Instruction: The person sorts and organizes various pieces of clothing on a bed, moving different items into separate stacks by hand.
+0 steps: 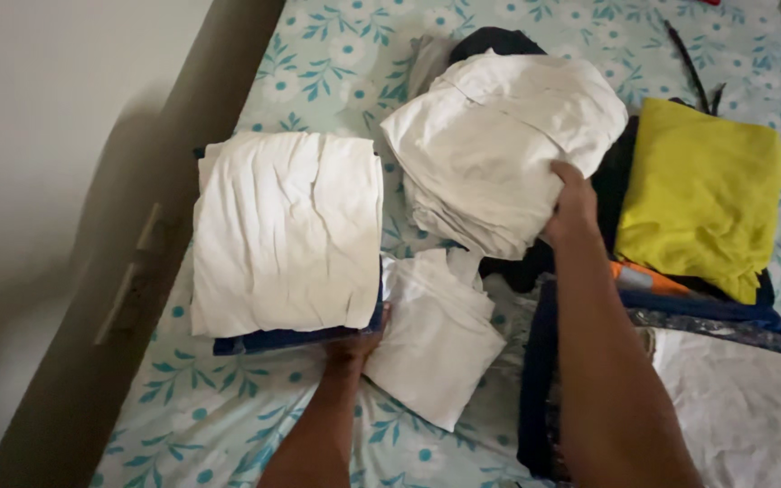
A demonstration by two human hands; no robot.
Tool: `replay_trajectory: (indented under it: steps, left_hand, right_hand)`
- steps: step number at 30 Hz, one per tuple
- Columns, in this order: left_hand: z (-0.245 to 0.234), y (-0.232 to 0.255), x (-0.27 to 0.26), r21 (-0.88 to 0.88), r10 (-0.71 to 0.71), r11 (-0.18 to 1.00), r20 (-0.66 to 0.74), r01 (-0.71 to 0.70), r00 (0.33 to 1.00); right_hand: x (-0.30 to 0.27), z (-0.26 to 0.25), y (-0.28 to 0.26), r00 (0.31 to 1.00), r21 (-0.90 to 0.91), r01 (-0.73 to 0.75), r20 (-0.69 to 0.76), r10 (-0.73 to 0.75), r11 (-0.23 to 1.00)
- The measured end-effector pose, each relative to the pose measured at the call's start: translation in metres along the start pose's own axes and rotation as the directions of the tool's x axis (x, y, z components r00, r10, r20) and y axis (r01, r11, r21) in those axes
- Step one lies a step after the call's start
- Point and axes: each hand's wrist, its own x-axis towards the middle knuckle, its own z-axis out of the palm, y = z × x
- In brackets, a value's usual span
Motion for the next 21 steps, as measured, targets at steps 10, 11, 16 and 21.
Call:
replay_trajectory:
  steps: [10, 11, 16, 21]
  left_hand:
    - [-0.013, 0.01, 0.006, 0.034, 0.148, 0.989, -0.263, -0.144, 0.953]
    - [-0.023, 0.013, 0.006, 0.005, 0.14, 0.99, -0.236, -0.143, 0.962]
    - [-0.072, 0.04, 0.001, -0.019, 0.035, 0.999, 0.023, -0.035, 0.999]
    - [-0.187, 0.051, -0.083, -0.33, 0.068, 0.944, 0.209, 0.005, 0.976]
  right_hand:
    - [-0.106, 0.061, -0.045, 0.955, -0.132, 0.267, 0.167, -0.244, 0.954]
    - [-0.123, 0.073, -0.048, 0.948, -0.159, 0.286, 0.19, -0.255, 0.945]
    - [-0.2, 0.143, -0.063, 0.896, -0.163, 0.292, 0.392, -0.209, 0.943]
    - [-0.22, 0.195, -0.066, 0.9, -0.188, 0.239, 0.412, -0.144, 0.953]
